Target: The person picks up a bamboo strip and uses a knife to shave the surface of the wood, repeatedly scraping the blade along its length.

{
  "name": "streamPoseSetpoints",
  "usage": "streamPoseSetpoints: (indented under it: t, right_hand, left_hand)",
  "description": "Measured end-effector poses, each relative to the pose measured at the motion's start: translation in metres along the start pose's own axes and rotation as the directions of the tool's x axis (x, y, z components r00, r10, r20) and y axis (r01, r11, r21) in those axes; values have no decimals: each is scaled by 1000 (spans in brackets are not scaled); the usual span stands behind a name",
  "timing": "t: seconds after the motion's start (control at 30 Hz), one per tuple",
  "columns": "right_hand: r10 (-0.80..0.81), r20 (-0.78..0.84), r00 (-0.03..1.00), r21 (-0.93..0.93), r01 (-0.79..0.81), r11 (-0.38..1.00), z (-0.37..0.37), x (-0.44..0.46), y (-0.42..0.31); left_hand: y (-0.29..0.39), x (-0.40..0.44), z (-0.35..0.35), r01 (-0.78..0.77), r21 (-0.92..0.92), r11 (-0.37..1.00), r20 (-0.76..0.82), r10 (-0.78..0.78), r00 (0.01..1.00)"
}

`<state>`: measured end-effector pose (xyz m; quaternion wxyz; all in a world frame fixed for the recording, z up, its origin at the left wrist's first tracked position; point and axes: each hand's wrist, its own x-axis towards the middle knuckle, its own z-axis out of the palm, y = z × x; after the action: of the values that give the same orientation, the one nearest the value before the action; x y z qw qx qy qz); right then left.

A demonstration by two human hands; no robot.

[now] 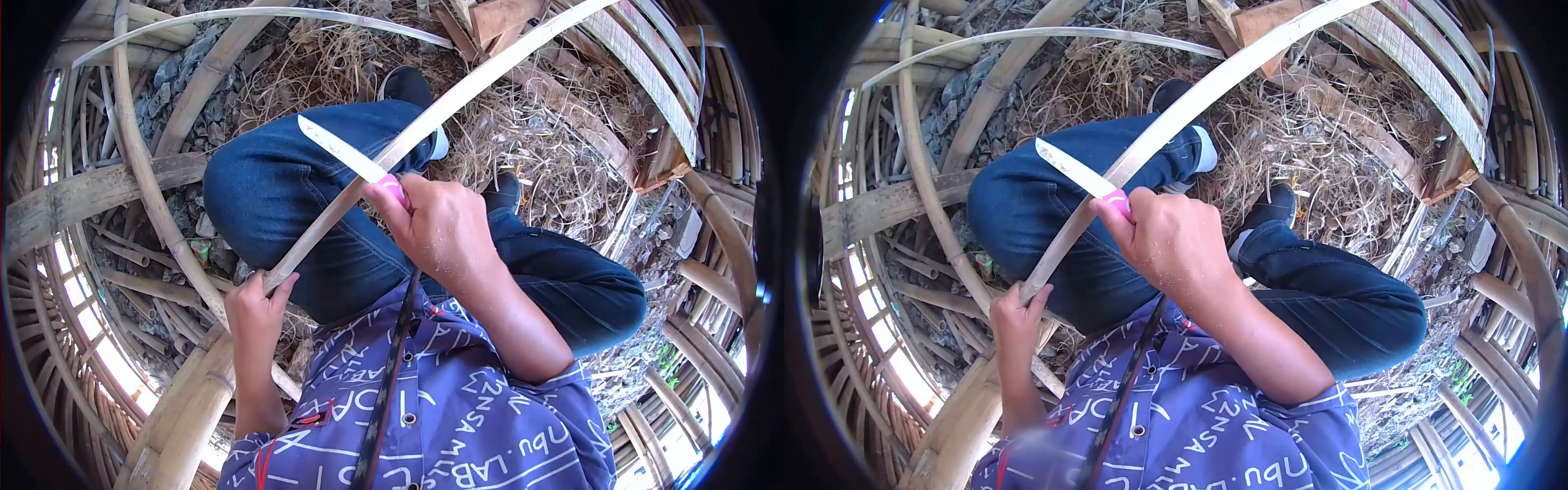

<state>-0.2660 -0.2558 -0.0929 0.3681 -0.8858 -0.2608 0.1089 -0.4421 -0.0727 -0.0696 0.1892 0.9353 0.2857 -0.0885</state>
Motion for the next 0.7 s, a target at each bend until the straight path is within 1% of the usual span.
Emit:
streamPoseSetpoints:
  t: [0.07, 0.1, 0.13, 0.2, 0.27, 0.33, 0.4, 0.47, 0.5, 0.53, 0.57, 0.6, 0.67, 0.7]
  right_hand:
    - [-18, 13, 1000, -124, 19, 992, -1, 1, 0]
    - [-53, -22, 998, -130, 50, 990, -1, 2, 5]
    - [-63, -24, 998, -166, 58, 984, -5, 5, 10]
    - [-10, -67, 998, -276, -8, 961, -17, 17, 29]
    - [186, -119, 975, -283, -213, 935, -40, 34, 55]
    - [170, -156, 973, -281, -208, 937, -63, 49, 77]
    - [143, -176, 974, -318, -194, 928, -73, 51, 76]
    - [285, -79, 955, -140, -294, 946, -72, 48, 56]
    - [307, -50, 950, -31, -309, 951, -62, 41, 42]
    - [319, 45, 947, 73, -321, 944, -52, 34, 26]
    - [175, 35, 984, 13, -175, 984, -38, 24, 17]
    - [96, -3, 995, 21, -95, 995, -21, 16, 10]
    - [49, 62, 997, 0, -49, 999, -4, 9, 7]
    - [55, 61, 997, 7, -56, 998, -3, 10, 8]
  left_hand:
    - [3, -2, 4, -67, 44, 997, -121, 72, 990]
    - [1, -2, 6, -61, 48, 997, -116, 67, 991]
    - [-2, -1, 10, -69, 33, 997, -120, 73, 990]
    - [-5, -2, 12, -82, 20, 996, -117, 84, 990]
    - [-4, -1, 14, -128, 52, 990, -158, 135, 978]
    - [-4, -1, 15, -132, 44, 990, -163, 137, 977]
    - [-5, 0, 15, -136, 37, 990, -170, 140, 975]
    - [-4, 1, 14, -135, 20, 991, -175, 137, 975]
    - [-2, 2, 14, -129, 20, 991, -176, 130, 976]
    - [-1, 2, 13, -106, 6, 994, -153, 105, 983]
    - [0, 2, 11, -82, -4, 997, -128, 81, 989]
    - [-1, 0, 10, -76, 11, 997, -124, 77, 989]
    - [-2, 0, 12, -99, 22, 995, -138, 102, 985]
    - [-3, -1, 13, -104, 22, 994, -137, 106, 985]
